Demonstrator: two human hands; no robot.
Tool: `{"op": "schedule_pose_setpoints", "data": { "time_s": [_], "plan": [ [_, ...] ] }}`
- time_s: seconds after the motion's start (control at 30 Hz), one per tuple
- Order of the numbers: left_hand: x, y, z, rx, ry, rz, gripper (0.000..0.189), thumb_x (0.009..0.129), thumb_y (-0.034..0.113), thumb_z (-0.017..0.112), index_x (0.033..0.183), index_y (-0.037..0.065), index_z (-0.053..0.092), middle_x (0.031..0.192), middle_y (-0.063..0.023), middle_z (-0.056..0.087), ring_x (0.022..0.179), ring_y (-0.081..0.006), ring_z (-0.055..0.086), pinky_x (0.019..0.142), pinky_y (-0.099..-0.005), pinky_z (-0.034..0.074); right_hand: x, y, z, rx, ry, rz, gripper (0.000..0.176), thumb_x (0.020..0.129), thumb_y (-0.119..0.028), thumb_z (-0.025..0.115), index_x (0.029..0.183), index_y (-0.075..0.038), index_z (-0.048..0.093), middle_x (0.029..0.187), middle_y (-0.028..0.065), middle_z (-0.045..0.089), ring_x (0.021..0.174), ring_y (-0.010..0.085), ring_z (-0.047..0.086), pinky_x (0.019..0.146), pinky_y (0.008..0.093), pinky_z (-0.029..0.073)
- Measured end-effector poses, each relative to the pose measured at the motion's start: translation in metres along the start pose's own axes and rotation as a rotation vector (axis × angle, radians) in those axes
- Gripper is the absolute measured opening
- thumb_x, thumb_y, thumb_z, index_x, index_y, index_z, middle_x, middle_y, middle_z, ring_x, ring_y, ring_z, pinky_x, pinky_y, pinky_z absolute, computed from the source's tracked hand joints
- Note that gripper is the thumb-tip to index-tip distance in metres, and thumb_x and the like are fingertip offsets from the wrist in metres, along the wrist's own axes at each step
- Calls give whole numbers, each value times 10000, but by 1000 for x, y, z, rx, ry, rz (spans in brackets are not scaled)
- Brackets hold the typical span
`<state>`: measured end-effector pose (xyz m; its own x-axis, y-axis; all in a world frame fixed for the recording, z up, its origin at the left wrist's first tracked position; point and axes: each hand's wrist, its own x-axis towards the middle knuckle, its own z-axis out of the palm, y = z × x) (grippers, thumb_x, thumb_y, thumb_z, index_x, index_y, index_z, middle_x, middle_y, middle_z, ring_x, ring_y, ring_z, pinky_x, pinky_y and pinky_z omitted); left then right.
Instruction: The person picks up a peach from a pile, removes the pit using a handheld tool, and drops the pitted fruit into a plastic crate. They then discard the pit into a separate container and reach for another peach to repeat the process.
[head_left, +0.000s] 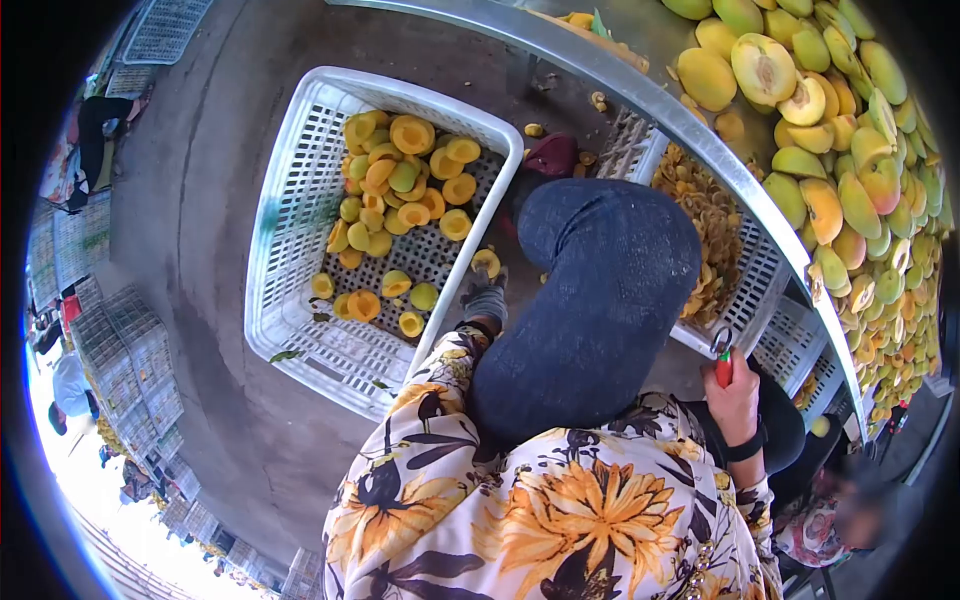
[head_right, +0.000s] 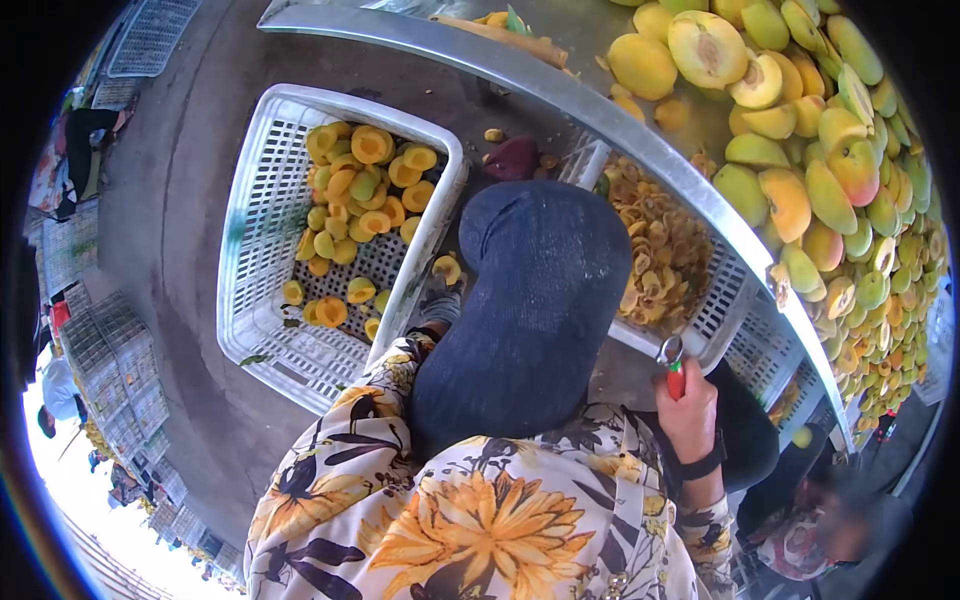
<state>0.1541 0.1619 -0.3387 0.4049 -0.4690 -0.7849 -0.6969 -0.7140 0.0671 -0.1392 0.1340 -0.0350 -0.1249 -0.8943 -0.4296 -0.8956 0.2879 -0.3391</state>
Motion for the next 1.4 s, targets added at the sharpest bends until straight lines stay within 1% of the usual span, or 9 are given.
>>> {"op": "schedule_pose_setpoints", "data": {
  "time_s": [0.07, 0.13, 0.2, 0.37, 0.63, 0.9, 1.0, 1.2, 1.4],
  "plan": [
    [14, 9, 5, -4, 10, -29, 523, 856, 421, 428, 1306, 163, 364, 1263, -138, 453, 1141, -320, 446, 927, -436, 371, 1, -5, -1, -30, 3, -3, 195, 716, -101, 622, 790, 10, 479, 573, 218, 474, 530, 388, 499, 494, 362, 411],
    [29, 7, 0, 208, -30, 213, 443, 888, 375, 355, 1295, 204, 375, 1281, -117, 446, 1147, -352, 445, 983, -464, 313, 0, -8, -1, 8, 8, 18, 198, 715, -103, 624, 795, 11, 483, 585, 221, 488, 540, 388, 511, 497, 365, 413],
    [86, -18, 59, 334, 391, 352, 412, 869, 289, 432, 1249, 128, 440, 1175, -101, 531, 992, -279, 563, 881, -446, 431, -1, -14, -2, -15, -21, 46, 197, 715, -102, 625, 851, -4, 520, 618, 220, 519, 585, 386, 549, 527, 360, 438],
    [98, -3, 56, 323, 137, 287, 404, 863, 275, 452, 1233, 115, 452, 1146, -103, 542, 966, -269, 570, 857, -429, 442, -5, -20, -2, -36, -84, 139, 222, 714, -99, 621, 902, -9, 545, 663, 213, 547, 623, 372, 577, 560, 350, 457],
    [91, -3, 48, 232, 20, 270, 390, 852, 252, 483, 1209, 93, 472, 1100, -107, 560, 924, -254, 580, 820, -403, 460, 3, -21, 5, 10, -100, 142, 271, 704, -101, 620, 950, -6, 558, 694, 219, 568, 667, 369, 591, 592, 359, 467],
    [58, -30, 33, 23, -162, 456, 377, 842, 229, 514, 1184, 71, 492, 1054, -111, 578, 882, -238, 591, 783, -377, 479, -11, -19, 8, 22, -36, 1, 272, 721, -137, 606, 958, -24, 536, 779, 223, 588, 722, 396, 574, 625, 428, 461],
    [45, -47, 15, -65, -245, 513, 372, 838, 220, 525, 1175, 63, 499, 1036, -112, 585, 867, -233, 595, 769, -367, 485, -23, -10, 11, 46, -61, -6, 267, 719, -128, 595, 955, -19, 536, 732, 212, 577, 700, 391, 568, 635, 422, 463],
    [4, -82, -32, -212, -359, 545, 363, 830, 203, 549, 1156, 47, 514, 1002, -115, 598, 835, -221, 603, 742, -347, 499, -48, 4, 8, 178, 142, -141, 280, 700, -109, 617, 947, 2, 543, 846, 169, 584, 779, 347, 574, 685, 377, 465],
    [-69, -84, -95, -311, -339, 571, 354, 822, 185, 572, 1138, 31, 529, 967, -118, 611, 804, -209, 611, 714, -328, 513, -82, 26, 3, 251, 366, -274, 278, 701, -97, 635, 939, 16, 547, 900, 168, 583, 794, 348, 577, 691, 353, 474]
  ]
}}
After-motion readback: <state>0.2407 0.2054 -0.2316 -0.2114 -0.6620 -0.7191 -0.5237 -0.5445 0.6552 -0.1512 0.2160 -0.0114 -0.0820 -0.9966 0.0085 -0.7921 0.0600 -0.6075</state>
